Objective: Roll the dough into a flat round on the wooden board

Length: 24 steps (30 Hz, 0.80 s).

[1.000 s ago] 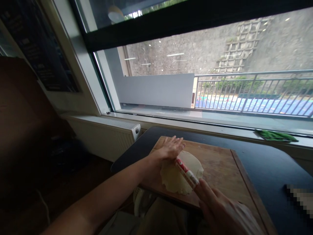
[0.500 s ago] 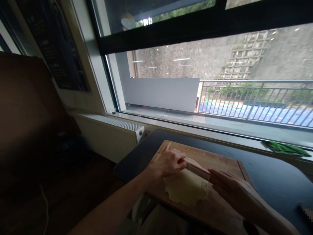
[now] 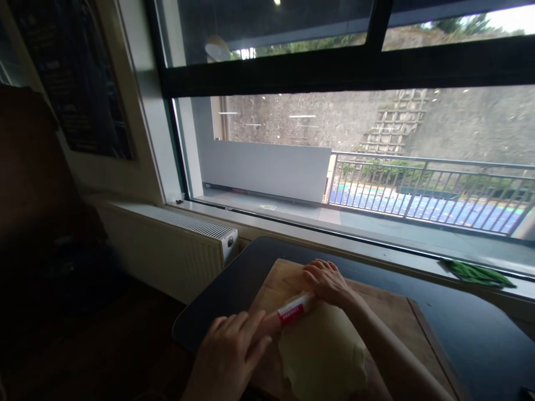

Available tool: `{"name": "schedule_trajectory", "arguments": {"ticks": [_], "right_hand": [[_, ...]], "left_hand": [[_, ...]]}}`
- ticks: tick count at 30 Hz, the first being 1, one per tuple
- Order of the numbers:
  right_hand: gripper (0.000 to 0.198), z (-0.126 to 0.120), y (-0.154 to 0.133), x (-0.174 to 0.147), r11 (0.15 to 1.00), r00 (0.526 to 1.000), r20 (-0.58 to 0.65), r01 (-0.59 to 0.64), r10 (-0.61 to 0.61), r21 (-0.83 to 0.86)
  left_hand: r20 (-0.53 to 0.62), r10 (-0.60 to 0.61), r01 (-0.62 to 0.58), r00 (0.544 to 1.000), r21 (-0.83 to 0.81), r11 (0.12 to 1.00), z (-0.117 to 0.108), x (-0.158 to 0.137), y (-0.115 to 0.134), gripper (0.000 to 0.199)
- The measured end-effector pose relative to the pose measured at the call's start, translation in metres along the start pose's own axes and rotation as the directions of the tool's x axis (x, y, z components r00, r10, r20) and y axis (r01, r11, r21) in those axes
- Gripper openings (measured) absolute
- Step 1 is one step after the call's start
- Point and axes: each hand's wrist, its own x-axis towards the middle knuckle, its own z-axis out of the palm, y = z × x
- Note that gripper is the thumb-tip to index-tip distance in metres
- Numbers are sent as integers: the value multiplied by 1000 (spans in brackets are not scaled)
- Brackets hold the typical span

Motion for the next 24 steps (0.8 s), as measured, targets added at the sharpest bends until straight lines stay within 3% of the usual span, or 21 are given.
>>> {"name": "schedule_trajectory", "arguments": {"ticks": [4,12,15,20,22,24], "right_hand": [[57,11,-2,30,1000,999,44,6,-5,-17],[59,-10,20,-60,997,989,147,36,-26,-64],[57,-3,12,-34,995,988,153,33,-18,-95],[59,17,-21,56,995,989,137,64,-53,-75],[62,18,-27,67,995,988,139,78,-69,-58],[63,15,-23,54,996,985,156,79,-72,-44]], "left_hand": [[-33,22,-22,999,11,1000,6,-10,1,36],[-53,115,-116,992,-6,993,-2,-19,18,44],[-73,95,-96,993,-7,995,-1,-20,12,40],[-60,-49,53,997,56,997,3,-23,-6,36],[-53,-64,68,997,69,995,4,-24,-8,36],[-57,-32,36,998,61,998,2,-23,-5,39]]}}
